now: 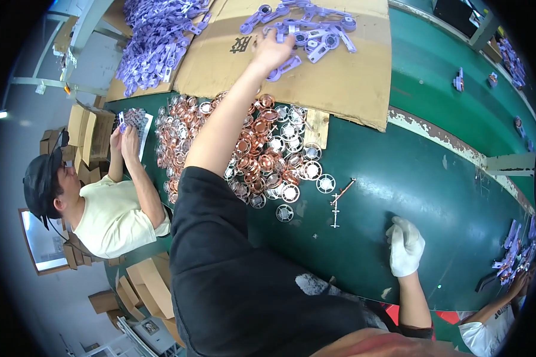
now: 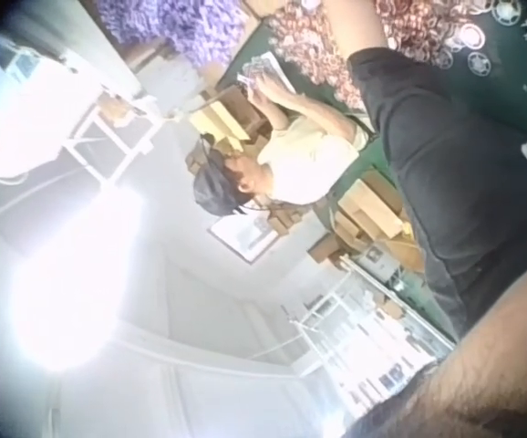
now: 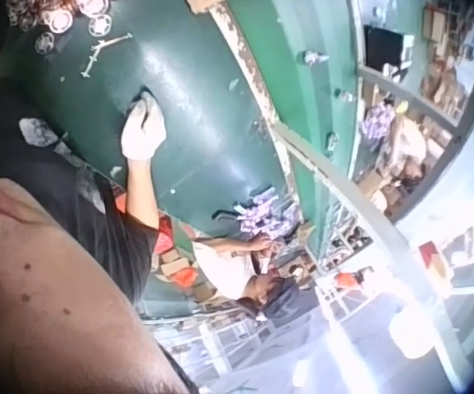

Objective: The person assembles small electronic components by hand, fitting metal parts into plastic housings.

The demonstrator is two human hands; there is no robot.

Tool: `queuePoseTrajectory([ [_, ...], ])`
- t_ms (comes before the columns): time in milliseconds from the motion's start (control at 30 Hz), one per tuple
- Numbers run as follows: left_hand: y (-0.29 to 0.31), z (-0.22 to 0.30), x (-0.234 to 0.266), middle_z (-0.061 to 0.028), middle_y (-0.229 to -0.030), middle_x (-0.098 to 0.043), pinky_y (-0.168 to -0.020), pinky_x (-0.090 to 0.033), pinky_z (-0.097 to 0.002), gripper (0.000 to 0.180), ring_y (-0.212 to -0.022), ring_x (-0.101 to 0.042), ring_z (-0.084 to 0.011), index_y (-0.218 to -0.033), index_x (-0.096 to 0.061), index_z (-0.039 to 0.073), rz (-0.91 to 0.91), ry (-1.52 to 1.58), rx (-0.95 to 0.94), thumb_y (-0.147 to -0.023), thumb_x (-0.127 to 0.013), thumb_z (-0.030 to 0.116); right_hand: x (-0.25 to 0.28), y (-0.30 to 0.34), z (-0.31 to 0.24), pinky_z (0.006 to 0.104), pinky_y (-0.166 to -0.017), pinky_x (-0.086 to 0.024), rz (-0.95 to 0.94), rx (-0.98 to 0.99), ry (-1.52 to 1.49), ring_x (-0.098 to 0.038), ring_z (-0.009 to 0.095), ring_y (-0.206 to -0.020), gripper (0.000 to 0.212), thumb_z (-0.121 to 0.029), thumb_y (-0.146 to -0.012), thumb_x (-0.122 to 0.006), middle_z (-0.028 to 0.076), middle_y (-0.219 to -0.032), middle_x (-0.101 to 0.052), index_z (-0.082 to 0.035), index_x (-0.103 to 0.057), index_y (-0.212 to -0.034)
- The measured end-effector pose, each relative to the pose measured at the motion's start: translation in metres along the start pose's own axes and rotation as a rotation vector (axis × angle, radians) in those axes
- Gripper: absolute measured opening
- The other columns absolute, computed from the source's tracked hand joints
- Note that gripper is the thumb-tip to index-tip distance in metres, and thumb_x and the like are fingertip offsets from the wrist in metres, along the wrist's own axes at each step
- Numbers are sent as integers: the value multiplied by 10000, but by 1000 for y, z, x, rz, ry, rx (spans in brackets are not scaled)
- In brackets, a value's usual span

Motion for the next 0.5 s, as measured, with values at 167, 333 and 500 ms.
queuePoseTrajectory([
  [167, 43, 53, -10, -300, -1635, -217, -1247, -145, -554, 901, -1514, -122, -537, -1574, -359, 97, -87, 112, -131, -874, -627, 597, 0, 0, 0, 273, -609, -479, 12, 52, 24, -576, 117, -651, 191, -81, -1010, -561, 91, -793, -653, 32, -663, -1125],
  [333, 12, 40, 34, -244, -1119, -718, -978, -529, -420, 560, -1096, -689, -347, -1251, -664, 24, 178, 4, -312, -872, -685, 436, 0, -2, -4, 290, -619, -501, -9, 34, 25, -607, 146, -641, 165, -20, -980, -564, 111, -802, -667, 30, -662, -1103],
  [500, -131, -54, 43, -261, -1313, -644, -1041, -489, -418, 715, -1188, -638, -399, -1284, -660, 11, 394, -177, -83, -861, -642, 587, -2, -7, -7, 303, -607, -520, -11, 36, 18, -638, 176, -628, 162, 65, -939, -570, 129, -805, -675, 29, -655, -1071],
])
Point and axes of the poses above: each hand's wrist, its own y-axis away from the middle knuckle, its own x-axis out of the back of the hand, z = x × y, the point moved 2 cm from there along -y, towards the middle knuckle
